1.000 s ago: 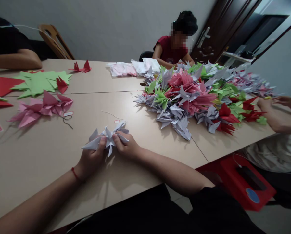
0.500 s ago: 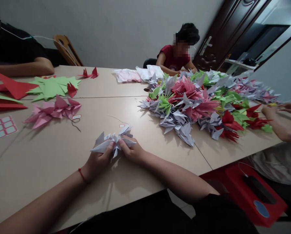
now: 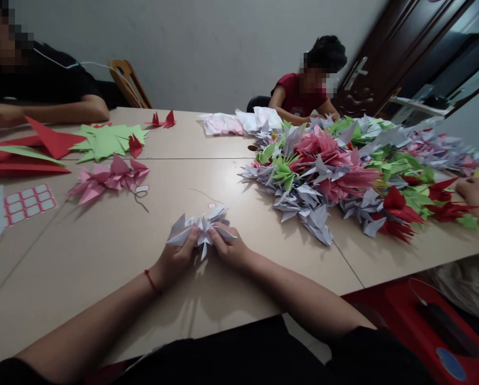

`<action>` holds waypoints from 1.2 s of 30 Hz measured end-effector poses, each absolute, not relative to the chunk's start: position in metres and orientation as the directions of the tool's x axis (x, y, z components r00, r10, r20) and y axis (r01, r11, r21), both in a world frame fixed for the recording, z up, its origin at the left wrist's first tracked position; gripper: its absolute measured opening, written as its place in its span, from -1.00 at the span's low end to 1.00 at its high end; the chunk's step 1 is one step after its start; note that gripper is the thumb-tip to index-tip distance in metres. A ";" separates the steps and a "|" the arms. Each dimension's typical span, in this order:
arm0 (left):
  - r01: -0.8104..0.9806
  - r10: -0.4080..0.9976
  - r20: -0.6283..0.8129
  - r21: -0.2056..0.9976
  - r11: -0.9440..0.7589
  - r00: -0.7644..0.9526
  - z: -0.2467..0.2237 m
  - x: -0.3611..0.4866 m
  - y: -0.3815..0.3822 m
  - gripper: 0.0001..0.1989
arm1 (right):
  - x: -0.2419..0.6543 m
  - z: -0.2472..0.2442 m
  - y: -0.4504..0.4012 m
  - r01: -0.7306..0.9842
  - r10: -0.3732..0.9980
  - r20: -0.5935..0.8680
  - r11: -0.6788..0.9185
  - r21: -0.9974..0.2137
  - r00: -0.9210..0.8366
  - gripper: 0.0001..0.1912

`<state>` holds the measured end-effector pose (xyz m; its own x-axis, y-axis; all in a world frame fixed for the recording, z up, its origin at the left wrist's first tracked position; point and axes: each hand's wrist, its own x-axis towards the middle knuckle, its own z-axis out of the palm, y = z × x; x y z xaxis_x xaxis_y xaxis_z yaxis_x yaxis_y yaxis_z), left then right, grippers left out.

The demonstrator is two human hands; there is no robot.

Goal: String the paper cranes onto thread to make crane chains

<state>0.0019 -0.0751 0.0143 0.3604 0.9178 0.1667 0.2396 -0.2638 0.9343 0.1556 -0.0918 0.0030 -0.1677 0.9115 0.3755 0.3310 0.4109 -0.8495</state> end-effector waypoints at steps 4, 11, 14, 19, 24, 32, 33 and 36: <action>0.239 0.925 0.151 0.940 -0.243 0.348 0.012 0.003 -0.075 -0.69 | 0.155 0.002 -0.092 0.280 0.915 0.380 0.403 -0.871 -0.135 -0.72; 0.202 0.910 0.151 0.949 -0.244 0.386 0.007 0.001 -0.075 -0.70 | 0.155 -0.001 -0.095 0.224 0.921 0.372 0.388 -0.894 -0.113 -0.72; 0.201 0.879 0.176 0.936 -0.289 0.443 0.008 0.001 -0.075 -0.69 | 0.156 -0.001 -0.096 0.223 0.925 0.361 0.379 -0.898 -0.118 -0.72; 0.198 0.875 0.208 0.927 -0.319 0.436 0.005 0.002 -0.076 -0.67 | 0.156 0.001 -0.099 0.215 0.931 0.340 0.361 -0.907 -0.129 -0.71; 0.211 0.896 0.219 0.925 -0.317 0.386 0.001 0.003 -0.077 -0.66 | 0.151 -0.002 -0.101 0.193 0.945 0.322 0.328 -0.925 -0.066 -0.71; 0.222 0.899 0.248 0.913 -0.342 0.361 0.001 0.005 -0.074 -0.67 | 0.150 -0.004 -0.102 0.166 0.945 0.304 0.322 -0.932 -0.125 -0.74; 0.222 0.899 0.254 0.912 -0.346 0.357 0.001 0.005 -0.074 -0.67 | 0.150 -0.003 -0.102 0.172 0.944 0.304 0.323 -0.930 -0.131 -0.74; 0.217 0.903 0.266 0.911 -0.350 0.338 0.002 0.006 -0.075 -0.68 | 0.151 -0.002 -0.102 0.190 0.940 0.313 0.335 -0.923 -0.137 -0.75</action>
